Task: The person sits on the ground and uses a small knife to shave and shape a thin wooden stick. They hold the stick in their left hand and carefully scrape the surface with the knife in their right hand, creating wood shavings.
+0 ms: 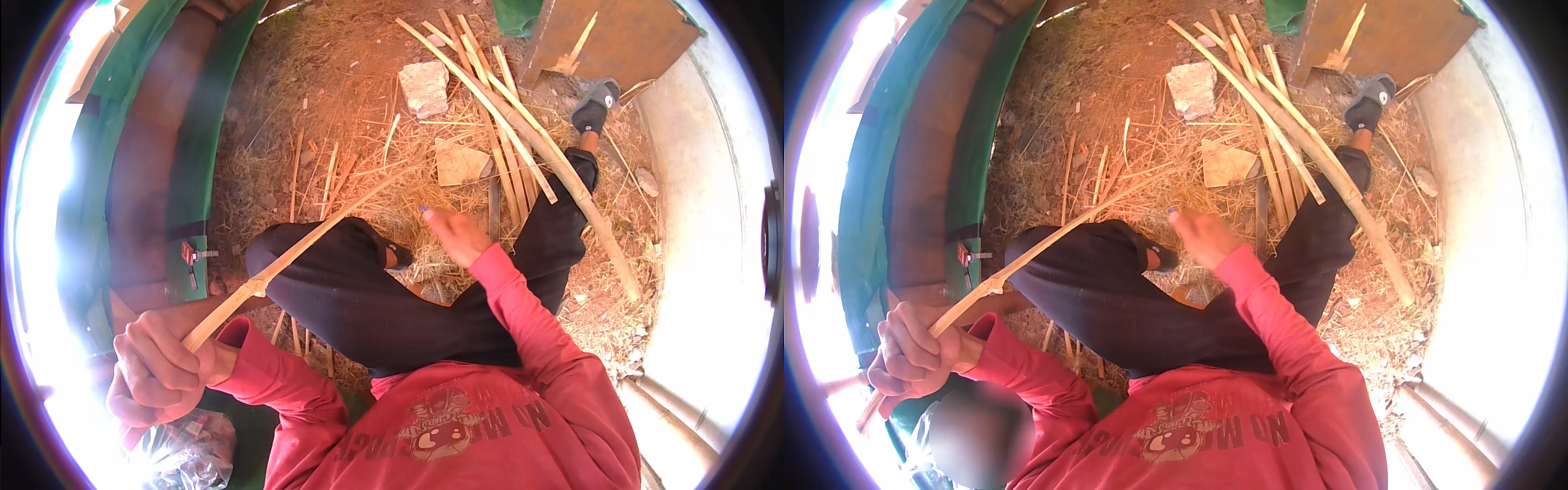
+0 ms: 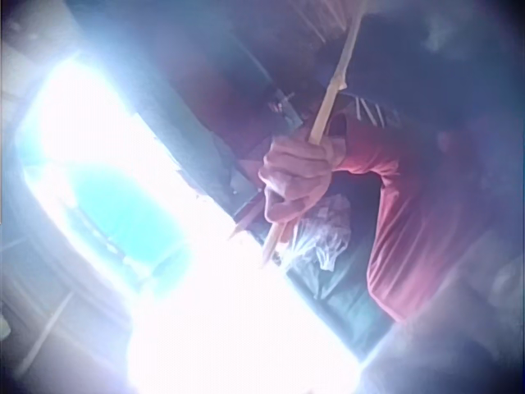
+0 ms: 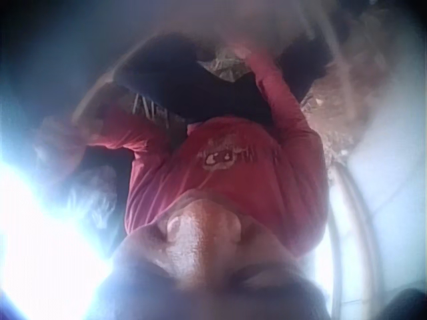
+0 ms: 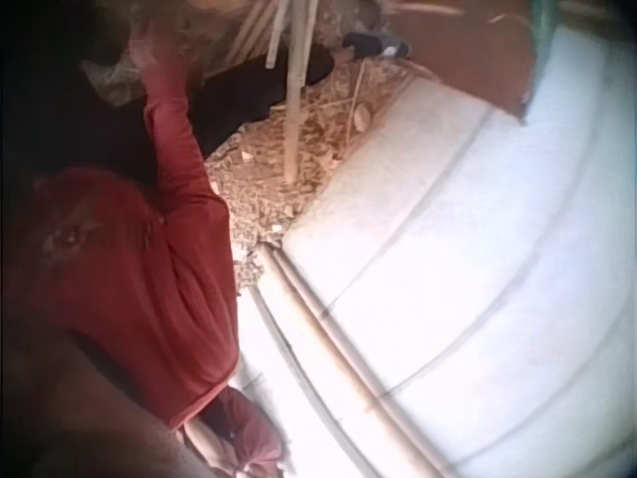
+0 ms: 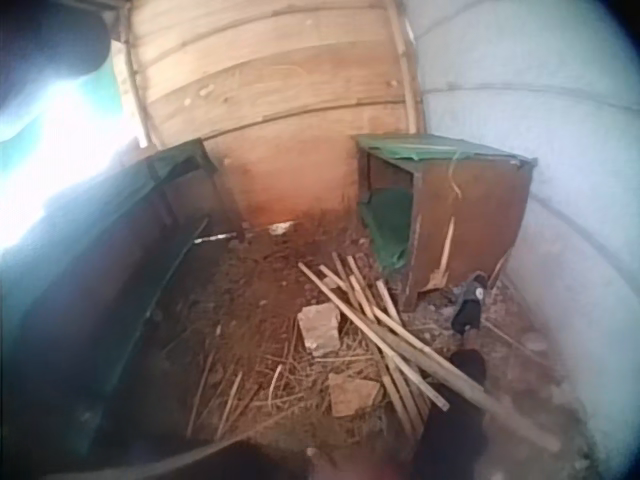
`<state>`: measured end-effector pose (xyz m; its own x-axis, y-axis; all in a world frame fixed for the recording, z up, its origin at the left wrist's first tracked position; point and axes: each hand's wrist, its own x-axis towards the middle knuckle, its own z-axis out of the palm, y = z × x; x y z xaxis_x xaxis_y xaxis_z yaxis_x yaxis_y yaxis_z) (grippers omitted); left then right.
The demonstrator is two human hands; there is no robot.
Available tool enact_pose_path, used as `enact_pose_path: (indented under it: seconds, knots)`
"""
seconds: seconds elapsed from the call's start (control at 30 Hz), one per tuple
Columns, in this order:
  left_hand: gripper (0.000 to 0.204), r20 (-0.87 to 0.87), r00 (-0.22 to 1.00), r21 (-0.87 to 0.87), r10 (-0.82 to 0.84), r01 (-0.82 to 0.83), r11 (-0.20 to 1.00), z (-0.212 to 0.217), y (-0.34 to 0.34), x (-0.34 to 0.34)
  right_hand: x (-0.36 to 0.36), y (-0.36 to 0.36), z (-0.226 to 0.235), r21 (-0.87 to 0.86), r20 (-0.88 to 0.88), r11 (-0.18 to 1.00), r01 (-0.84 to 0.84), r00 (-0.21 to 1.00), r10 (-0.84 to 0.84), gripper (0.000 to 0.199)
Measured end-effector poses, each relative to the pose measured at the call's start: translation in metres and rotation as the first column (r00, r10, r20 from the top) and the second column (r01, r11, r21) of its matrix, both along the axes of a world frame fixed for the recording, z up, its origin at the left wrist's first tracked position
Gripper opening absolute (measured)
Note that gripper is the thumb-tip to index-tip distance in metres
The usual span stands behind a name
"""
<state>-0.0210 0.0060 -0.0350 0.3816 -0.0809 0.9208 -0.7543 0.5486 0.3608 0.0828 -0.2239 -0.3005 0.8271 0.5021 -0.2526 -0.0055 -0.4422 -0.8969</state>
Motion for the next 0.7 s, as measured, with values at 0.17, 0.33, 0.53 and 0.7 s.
enact_pose_path:
  seconds: [0.17,0.33,0.53,0.7]
  knots:
    - [0.039,-0.002,1.0,0.002,0.0,0.0,1.0,0.0,0.003,-0.001,0.01,0.048,-0.005,-0.056,0.313,0.998,0.034,0.95,-0.014,0.044]
    - [0.038,-0.009,1.0,0.007,0.023,-0.023,1.0,-0.001,-0.001,0.005,0.055,0.066,-0.071,-0.271,0.407,0.949,0.163,0.913,-0.041,0.042]
    - [0.034,-0.08,0.996,-0.037,0.041,-0.044,0.998,0.005,0.016,-0.003,0.068,0.053,-0.107,-0.587,0.301,0.809,0.015,0.932,0.201,0.045]
    - [0.038,-0.105,0.993,-0.087,-0.052,0.043,0.995,0.0,0.013,0.0,0.063,-0.022,-0.216,-0.641,0.203,0.711,0.288,0.957,-0.205,0.052]
